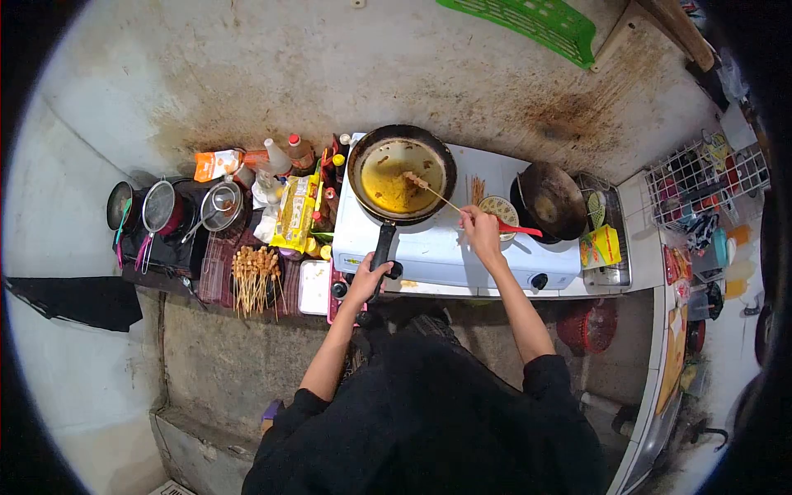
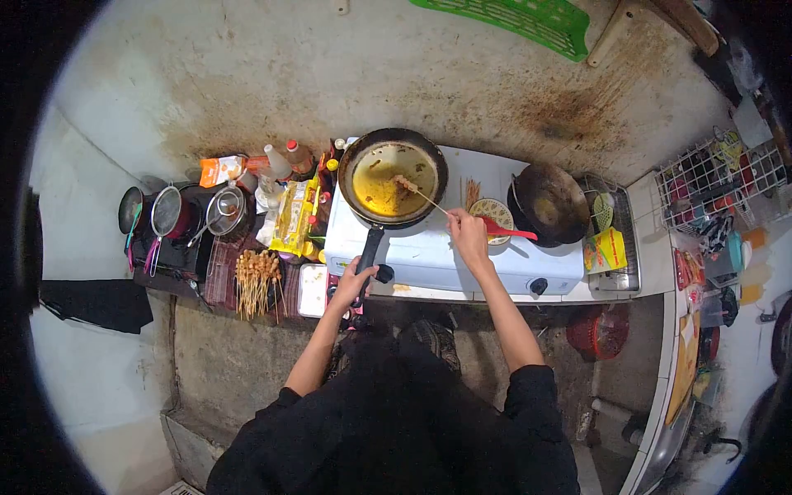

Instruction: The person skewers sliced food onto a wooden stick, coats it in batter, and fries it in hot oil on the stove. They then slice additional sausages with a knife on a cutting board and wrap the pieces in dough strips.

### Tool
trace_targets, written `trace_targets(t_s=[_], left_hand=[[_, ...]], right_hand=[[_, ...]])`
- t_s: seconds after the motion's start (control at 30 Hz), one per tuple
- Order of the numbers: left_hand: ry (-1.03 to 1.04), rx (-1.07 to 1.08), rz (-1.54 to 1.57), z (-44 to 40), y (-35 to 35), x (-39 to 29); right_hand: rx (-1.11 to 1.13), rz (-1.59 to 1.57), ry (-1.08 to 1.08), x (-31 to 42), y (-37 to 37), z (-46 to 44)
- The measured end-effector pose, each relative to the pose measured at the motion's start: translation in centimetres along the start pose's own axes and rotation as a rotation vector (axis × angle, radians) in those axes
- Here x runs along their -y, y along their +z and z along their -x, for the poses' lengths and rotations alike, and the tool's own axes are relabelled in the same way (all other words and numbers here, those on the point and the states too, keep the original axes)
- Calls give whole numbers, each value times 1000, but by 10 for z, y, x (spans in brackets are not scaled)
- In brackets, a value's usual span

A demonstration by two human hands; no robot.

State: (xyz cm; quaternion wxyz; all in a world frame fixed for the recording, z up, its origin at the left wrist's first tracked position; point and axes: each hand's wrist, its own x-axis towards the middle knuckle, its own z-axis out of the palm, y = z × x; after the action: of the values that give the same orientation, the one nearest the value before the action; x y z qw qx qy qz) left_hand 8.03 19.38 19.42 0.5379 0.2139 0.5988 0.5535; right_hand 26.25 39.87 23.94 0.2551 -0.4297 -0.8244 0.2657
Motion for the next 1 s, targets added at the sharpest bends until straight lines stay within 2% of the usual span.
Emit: trace_targets(t_s=[0.17,0.23,0.47,0.7,1.0], left_hand=[[10,1,14,-1,1,-1],[14,6,27,0,1,0],[14,-9,29,4,4,-7],[24,0,13,0,2,-1],[18,-44,-1,3,10,0]], right_hand=[[-24,-68,13,12,6,12],[17,59,-100,10,13,15],[2,115,-154,13,26,16],[30,115,-106,17,33,23],[-19,-36,-70,10,38,29]])
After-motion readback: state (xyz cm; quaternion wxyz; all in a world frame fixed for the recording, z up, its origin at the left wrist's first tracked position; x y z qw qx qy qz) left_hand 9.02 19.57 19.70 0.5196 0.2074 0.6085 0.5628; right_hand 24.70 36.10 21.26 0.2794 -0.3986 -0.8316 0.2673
